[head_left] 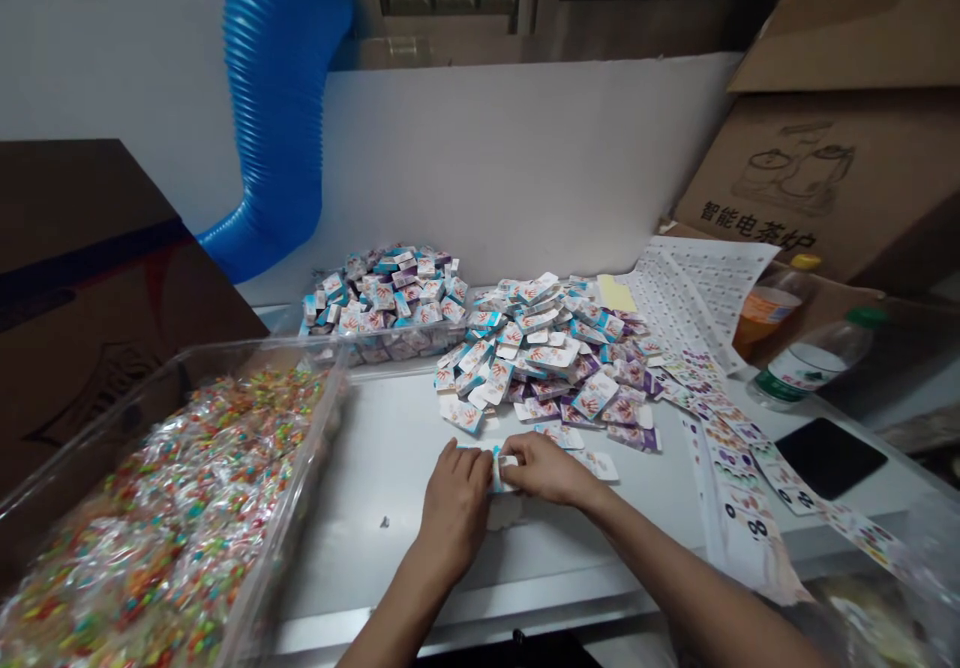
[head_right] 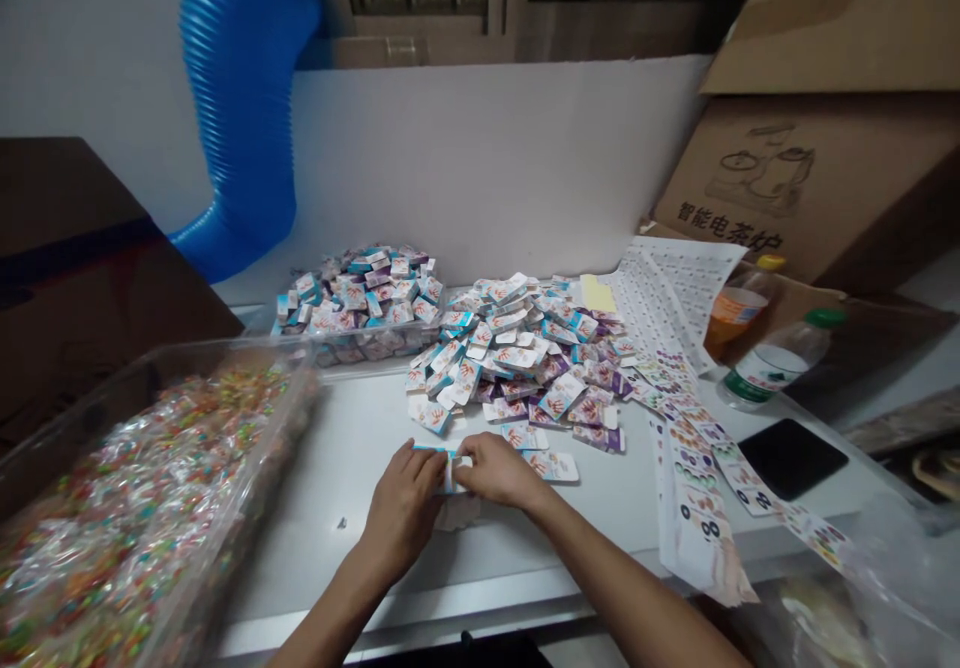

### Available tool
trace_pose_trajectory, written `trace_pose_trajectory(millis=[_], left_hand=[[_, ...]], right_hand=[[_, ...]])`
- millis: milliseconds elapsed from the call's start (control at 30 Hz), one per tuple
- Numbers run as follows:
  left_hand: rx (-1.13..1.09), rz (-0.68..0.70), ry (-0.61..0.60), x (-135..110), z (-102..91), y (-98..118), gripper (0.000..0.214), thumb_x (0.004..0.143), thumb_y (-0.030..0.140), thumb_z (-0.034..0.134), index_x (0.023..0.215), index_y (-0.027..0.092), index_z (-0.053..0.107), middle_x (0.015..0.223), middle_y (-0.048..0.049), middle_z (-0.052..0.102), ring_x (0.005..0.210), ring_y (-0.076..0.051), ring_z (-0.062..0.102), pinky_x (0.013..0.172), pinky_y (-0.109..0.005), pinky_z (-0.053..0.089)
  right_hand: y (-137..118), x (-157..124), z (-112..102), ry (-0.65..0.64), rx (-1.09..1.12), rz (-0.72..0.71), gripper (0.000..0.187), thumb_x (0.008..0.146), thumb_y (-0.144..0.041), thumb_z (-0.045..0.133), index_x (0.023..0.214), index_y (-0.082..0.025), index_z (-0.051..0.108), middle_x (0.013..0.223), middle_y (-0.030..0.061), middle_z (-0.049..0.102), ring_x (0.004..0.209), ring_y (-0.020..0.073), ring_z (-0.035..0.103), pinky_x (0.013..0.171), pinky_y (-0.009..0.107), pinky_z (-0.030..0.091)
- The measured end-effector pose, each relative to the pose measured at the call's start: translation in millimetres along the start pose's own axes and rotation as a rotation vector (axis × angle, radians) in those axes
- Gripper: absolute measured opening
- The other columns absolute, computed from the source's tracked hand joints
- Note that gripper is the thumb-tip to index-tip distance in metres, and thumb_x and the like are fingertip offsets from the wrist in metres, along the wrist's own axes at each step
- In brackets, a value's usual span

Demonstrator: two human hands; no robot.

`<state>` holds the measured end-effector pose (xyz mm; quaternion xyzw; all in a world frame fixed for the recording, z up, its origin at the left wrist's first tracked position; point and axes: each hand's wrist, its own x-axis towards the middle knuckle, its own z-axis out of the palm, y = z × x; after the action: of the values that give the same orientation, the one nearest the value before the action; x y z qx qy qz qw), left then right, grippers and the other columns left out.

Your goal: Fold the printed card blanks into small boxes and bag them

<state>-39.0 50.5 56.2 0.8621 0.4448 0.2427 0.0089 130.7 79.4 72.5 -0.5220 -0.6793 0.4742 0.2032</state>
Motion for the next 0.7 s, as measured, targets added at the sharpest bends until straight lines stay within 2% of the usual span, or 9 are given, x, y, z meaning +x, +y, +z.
trace_pose_trajectory(millis=[100,200,267,367,467,600,700], left_hand=[[-0.082,-0.038,0.0,-1,1.3,4,0.031,0.076,0.006,0.046,0.105,0.018,0.048,0.099,-0.0071,0.061,0.092,-0.022,0.055,0.097,-0.05,0.037],[-0.241,-0.102,-0.096,-1,-2.2,8,0.039,0.072,0.007,0.05,0.109,0.019,0.046,0.1,-0.0064,0.06,0.092,-0.022,0.055,0.086,-0.043,0.046],[-0.353,-0.141,-0.095,-1,-3.9,9,0.044,0.074,0.007,0.049,0.116,0.02,0.043,0.106,-0.0067,0.058,0.096,-0.021,0.054,0.082,-0.038,0.047],[-0.49,-0.228,0.018,-2,-2.7,10,0.046,0.08,0.014,0.048,0.124,0.021,0.037,0.115,-0.0079,0.055,0.104,-0.02,0.052,0.088,-0.036,0.044],[-0.547,-0.311,0.109,-1,0.7,12,0.042,0.083,0.021,0.049,0.123,0.02,0.038,0.115,-0.0087,0.055,0.105,-0.02,0.052,0.089,-0.037,0.044],[-0.555,-0.294,0.167,2,4.6,16,0.028,0.083,0.02,0.048,0.111,0.02,0.045,0.103,-0.0073,0.057,0.094,-0.019,0.055,0.082,-0.035,0.047],[-0.519,-0.216,0.2,2,8.3,16,0.03,0.082,0.015,0.045,0.112,0.019,0.044,0.109,-0.0095,0.054,0.103,-0.02,0.053,0.086,-0.035,0.047]], right_hand=[[-5,0,-6,0.033,-0.06,-0.035,0.013,0.065,-0.015,0.051,0.069,-0.014,0.063,0.05,-0.0048,0.047,0.048,0.0089,0.041,0.044,0.019,0.024],[-9,-2,-12,0.064,-0.107,-0.066,0.016,0.063,-0.012,0.053,0.071,-0.015,0.066,0.052,-0.005,0.047,0.052,0.0092,0.041,0.047,0.02,0.025],[-11,-6,-14,0.101,-0.077,-0.085,0.018,0.066,-0.013,0.054,0.078,-0.016,0.067,0.057,-0.0039,0.051,0.056,0.0103,0.044,0.051,0.021,0.03],[-10,-15,-11,0.117,0.225,-0.134,0.028,0.076,-0.025,0.055,0.102,-0.017,0.063,0.082,0.0016,0.063,0.074,0.0148,0.055,0.066,0.025,0.041],[-6,-25,2,0.096,0.591,-0.167,0.037,0.079,-0.034,0.057,0.113,-0.019,0.058,0.103,0.0048,0.063,0.098,0.0187,0.056,0.087,0.032,0.041],[-5,-29,30,0.215,0.86,-0.114,0.037,0.075,-0.038,0.063,0.107,-0.019,0.061,0.1,0.0054,0.065,0.097,0.0203,0.058,0.091,0.034,0.041],[-7,-28,45,0.302,0.982,-0.089,0.034,0.074,-0.037,0.064,0.103,-0.019,0.062,0.097,0.0056,0.066,0.093,0.0203,0.06,0.088,0.034,0.043]])
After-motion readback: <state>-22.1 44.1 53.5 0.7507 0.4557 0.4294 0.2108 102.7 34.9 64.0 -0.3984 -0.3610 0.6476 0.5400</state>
